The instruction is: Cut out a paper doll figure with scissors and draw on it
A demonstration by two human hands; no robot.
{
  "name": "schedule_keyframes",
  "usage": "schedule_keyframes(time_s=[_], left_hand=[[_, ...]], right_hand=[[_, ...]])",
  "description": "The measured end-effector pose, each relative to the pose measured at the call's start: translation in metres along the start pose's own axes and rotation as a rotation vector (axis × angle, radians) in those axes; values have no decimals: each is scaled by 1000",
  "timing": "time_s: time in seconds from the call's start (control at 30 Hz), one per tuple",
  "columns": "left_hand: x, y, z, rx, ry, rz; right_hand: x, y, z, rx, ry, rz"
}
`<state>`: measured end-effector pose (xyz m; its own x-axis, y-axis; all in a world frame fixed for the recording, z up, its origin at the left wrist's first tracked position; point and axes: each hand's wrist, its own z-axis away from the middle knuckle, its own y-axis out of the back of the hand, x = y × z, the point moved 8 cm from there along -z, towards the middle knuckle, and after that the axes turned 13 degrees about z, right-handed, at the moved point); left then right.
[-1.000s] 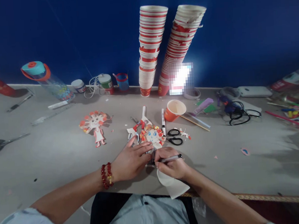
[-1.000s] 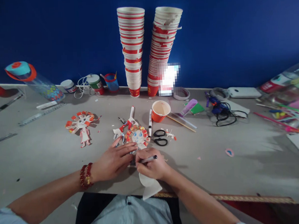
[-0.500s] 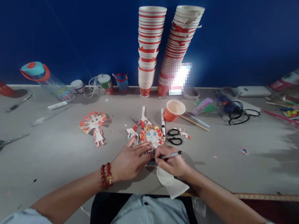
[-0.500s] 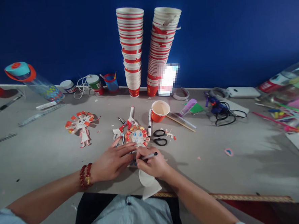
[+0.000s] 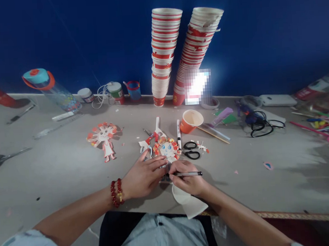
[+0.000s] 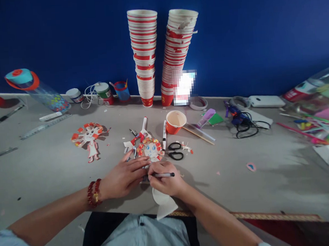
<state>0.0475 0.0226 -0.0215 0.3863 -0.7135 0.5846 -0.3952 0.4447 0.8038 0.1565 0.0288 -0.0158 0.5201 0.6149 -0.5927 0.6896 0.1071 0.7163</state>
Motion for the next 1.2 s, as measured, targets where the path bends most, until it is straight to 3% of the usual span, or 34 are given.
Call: schedule_keyframes(time_s=[1.2], left_hand=[[-1,1,0,13,7,42]], right_hand=[[0,-8,0,-58,23,80]])
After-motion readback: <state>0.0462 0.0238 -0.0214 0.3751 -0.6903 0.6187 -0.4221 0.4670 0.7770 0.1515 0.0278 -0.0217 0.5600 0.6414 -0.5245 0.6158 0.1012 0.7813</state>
